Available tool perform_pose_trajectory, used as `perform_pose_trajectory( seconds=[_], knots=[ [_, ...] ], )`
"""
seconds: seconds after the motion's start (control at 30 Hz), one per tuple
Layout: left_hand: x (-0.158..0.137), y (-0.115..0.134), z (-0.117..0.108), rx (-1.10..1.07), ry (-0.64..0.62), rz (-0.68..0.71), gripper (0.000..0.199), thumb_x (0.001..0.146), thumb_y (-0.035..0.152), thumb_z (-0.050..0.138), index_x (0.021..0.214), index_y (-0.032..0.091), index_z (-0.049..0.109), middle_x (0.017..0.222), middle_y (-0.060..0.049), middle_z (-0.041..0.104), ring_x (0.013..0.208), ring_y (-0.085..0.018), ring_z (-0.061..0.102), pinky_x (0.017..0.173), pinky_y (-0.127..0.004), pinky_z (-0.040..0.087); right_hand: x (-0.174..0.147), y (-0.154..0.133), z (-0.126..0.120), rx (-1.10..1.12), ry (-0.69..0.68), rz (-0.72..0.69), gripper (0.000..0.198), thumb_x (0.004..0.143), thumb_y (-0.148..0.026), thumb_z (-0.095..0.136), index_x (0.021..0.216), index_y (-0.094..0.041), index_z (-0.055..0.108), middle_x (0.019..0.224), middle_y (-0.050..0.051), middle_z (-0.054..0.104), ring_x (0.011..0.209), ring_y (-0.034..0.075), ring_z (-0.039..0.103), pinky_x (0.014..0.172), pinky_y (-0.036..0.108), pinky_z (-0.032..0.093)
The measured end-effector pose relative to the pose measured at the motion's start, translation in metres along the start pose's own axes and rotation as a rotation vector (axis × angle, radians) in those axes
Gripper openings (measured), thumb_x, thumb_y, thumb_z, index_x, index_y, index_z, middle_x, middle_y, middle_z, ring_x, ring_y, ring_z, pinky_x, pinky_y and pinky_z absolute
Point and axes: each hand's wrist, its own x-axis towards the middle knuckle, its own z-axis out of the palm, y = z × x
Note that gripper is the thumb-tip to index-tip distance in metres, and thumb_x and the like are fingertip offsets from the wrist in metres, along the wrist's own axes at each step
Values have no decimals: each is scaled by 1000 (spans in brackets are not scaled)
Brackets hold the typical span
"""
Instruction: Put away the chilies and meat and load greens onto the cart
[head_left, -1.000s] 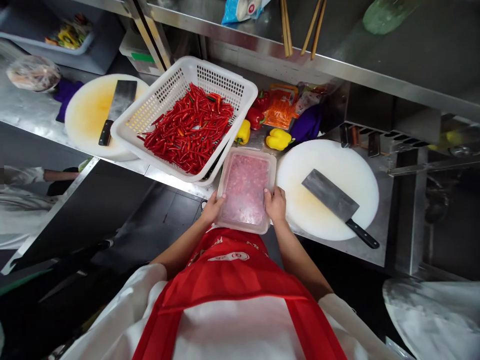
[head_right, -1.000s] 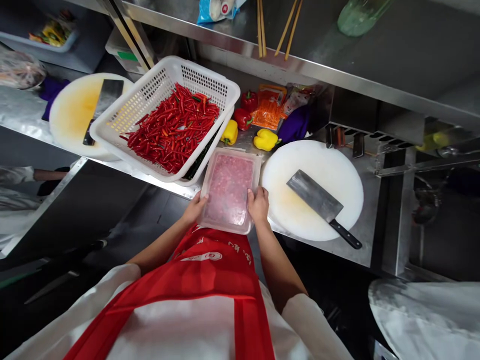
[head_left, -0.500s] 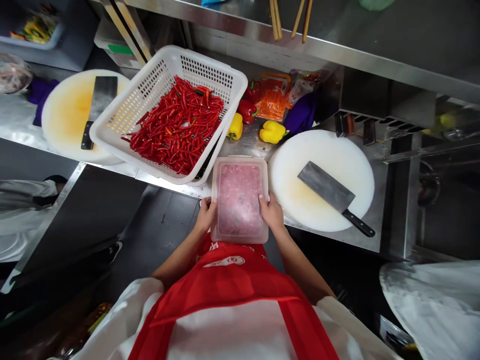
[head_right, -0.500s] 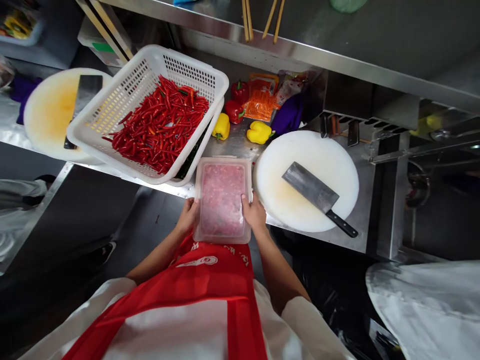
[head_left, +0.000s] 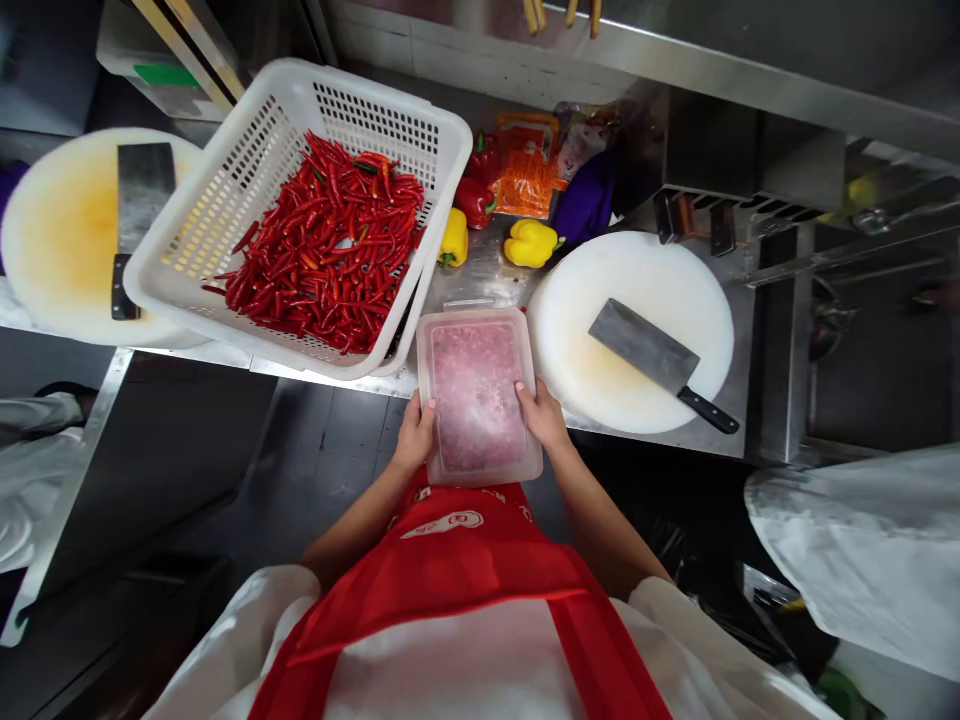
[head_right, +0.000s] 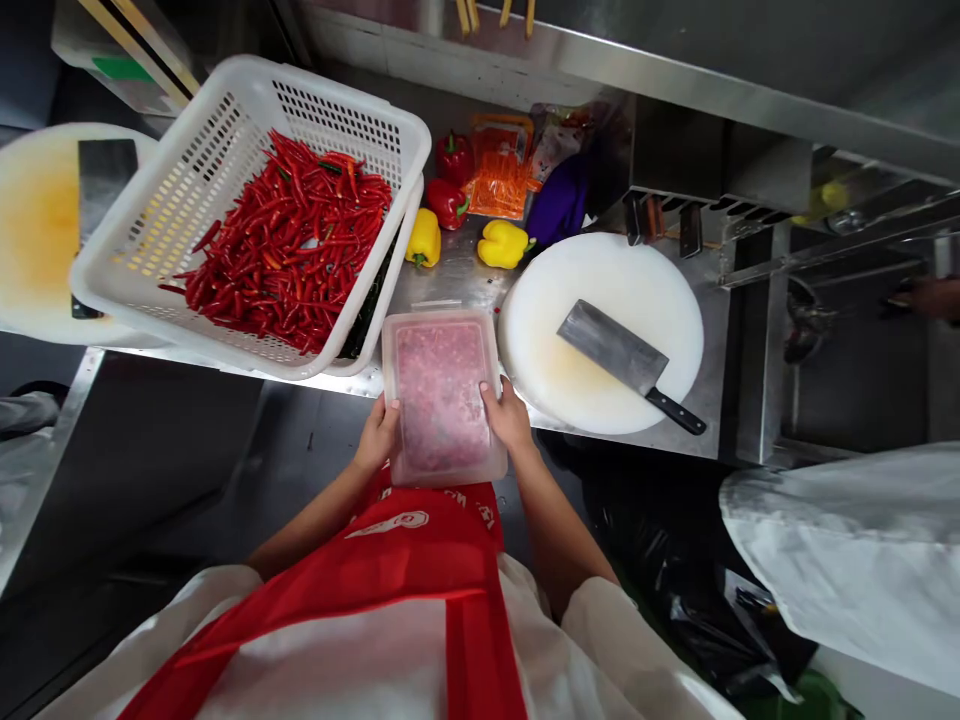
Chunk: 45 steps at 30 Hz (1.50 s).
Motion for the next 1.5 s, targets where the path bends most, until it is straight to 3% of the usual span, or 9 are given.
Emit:
perform_pose_trajectory(
  seconds=[0.17, 0.4, 0.63, 0.83, 0.97, 1.13, 1.23, 1.33, 1.5],
  knots=[
    [31, 12, 11, -77, 45, -55, 56, 90, 57, 69, 134, 23, 63, 128, -11, 72, 121, -29, 65, 105, -38, 48, 30, -20, -8, 28, 4, 17, 79, 93, -81, 37, 120, -14, 70, 123, 22, 72, 129, 39, 61, 108, 51, 48],
    [29, 6, 5, -385, -60, -263, 75, 63, 58, 89, 121, 20, 61, 100, -6, 73, 91, -23, 69, 85, -35, 55, 19, -3, -8, 184, -27, -53, 75, 87, -80, 49, 119, -16, 70, 127, 17, 73, 125, 35, 65, 109, 51, 49],
    [13, 5, -9, -366, -227, -232, 77, 61, 38, 92, 129, 21, 61, 118, -8, 72, 113, -28, 67, 99, -38, 51, 11, 13, -15, 218, -100, -145, 65, 87, -71, 57, 128, -21, 66, 137, 11, 69, 128, 32, 63, 113, 51, 48],
    [15, 14, -6, -502, -211, -362, 77, 47, 28, 95, 115, 23, 58, 100, -3, 73, 87, -23, 69, 84, -37, 56, 28, 15, -15, 396, -231, -3, 72, 73, -69, 75, 122, -17, 64, 125, 15, 73, 113, 34, 70, 104, 52, 54],
    [17, 16, -15, -420, -252, -327, 69, 50, 32, 96, 108, 21, 61, 98, -5, 74, 83, -22, 68, 78, -34, 55, 35, 22, -11, 620, -362, 84, 80, 59, -65, 87, 120, -20, 62, 130, 17, 71, 112, 36, 71, 95, 49, 61],
    [14, 16, -17, -262, -172, -218, 45, 57, 38, 89, 83, 21, 58, 79, 2, 64, 73, -16, 59, 71, -27, 47, 32, 34, -3, 652, -237, 101, 70, 68, -80, 73, 104, -21, 65, 105, 12, 76, 104, 34, 73, 89, 49, 62],
    [4, 20, -4, -59, -42, -177, 49, 63, 44, 86, 96, 22, 58, 92, -3, 66, 85, -22, 62, 78, -33, 49, 30, 38, -3, 642, -244, 110, 67, 67, -77, 77, 99, -20, 64, 94, 9, 76, 93, 32, 74, 81, 45, 63],
    [-5, 22, 12, 148, 65, -12, 55, 71, 48, 81, 111, 19, 56, 112, -13, 65, 110, -32, 62, 99, -43, 48, 30, 39, -3, 671, -219, 129, 68, 63, -73, 83, 102, -21, 66, 106, 11, 77, 100, 33, 74, 87, 45, 63],
    [-5, 24, 11, 239, 26, 95, 55, 89, 50, 63, 130, 14, 51, 129, -21, 62, 126, -37, 59, 112, -51, 42, 27, 41, 7, 760, -269, 173, 68, 60, -73, 84, 104, -23, 70, 113, 13, 77, 108, 37, 74, 89, 47, 63]
  ],
)
